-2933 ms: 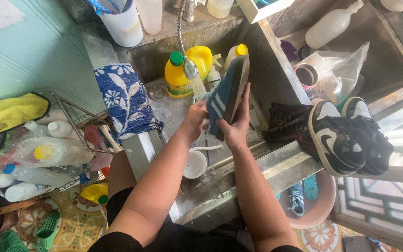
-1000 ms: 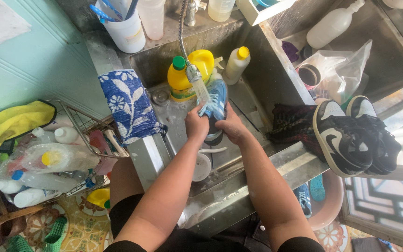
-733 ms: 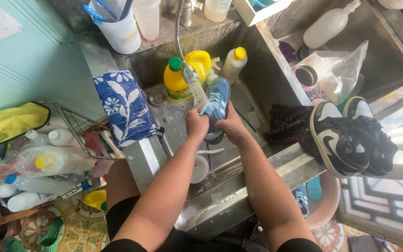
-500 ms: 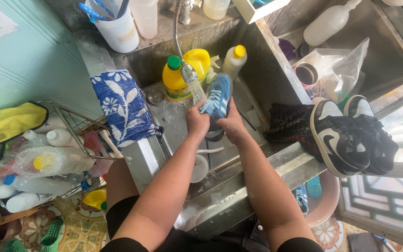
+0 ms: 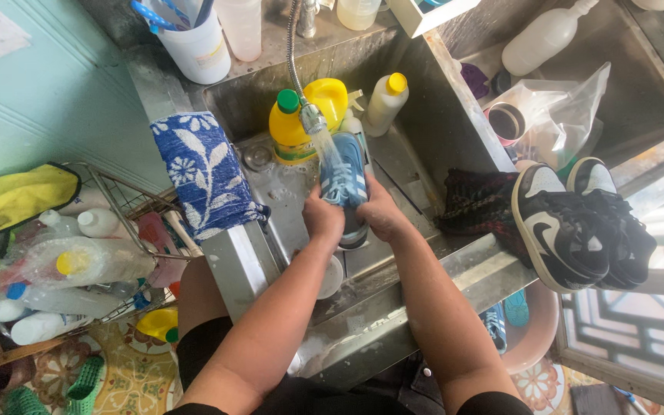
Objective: The person scrubs a sneaker with an orange sponge at a stainless steel sink, then rinses it under the tap and sets it in a basin. They take a baseball cap from a plastic bag, wet it under running water, and scrub it with the sponge.
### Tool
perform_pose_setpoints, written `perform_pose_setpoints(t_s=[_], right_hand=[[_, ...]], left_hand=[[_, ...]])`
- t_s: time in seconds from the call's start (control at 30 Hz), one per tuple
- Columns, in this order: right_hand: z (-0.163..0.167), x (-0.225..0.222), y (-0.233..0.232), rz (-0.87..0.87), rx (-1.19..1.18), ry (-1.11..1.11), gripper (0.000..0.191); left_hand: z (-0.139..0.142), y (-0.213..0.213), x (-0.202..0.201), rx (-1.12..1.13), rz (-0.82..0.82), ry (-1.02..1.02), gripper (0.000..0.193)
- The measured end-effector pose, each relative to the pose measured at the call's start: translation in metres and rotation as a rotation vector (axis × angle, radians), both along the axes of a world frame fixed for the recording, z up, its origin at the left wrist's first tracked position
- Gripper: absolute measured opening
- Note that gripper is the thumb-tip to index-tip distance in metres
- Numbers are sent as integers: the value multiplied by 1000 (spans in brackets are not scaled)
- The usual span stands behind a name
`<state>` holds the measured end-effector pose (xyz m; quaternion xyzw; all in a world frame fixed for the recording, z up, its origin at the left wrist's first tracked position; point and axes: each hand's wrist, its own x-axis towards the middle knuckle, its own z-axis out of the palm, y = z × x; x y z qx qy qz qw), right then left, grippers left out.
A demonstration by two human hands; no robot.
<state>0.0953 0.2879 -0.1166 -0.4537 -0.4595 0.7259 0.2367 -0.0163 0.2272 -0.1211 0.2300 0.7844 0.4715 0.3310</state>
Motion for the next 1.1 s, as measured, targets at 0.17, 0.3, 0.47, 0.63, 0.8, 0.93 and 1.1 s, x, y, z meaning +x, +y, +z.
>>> perform_pose_setpoints(t_s=[0.17,0.3,0.47,0.63,0.8,0.93,1.1], right_hand=[[-5,2,-3,23,35,60,84],[-6,4,-4,25,90,-45,83],[-2,-1,-8,8,208,-258,70],[4,-9,-14,-14,243,-525,61],[1,-8,-12,-44,264,-488,48],[0,-4,-9,-48,200,-513,40],[5,2,-7,-41,139,-457,41]], left_hand=[[-9,-4,0,39,79,-80,51],[-13,-4,4,-23,36,-28,43],[-11,-9,11,-15,118,-58,40],[-8,-12,16,-50,214,-169,26],[-10,-9,17,13,295,-191,29],[-13,-10,19,26,191,-165,33],[-17,-31,24,233,48,-650,84]])
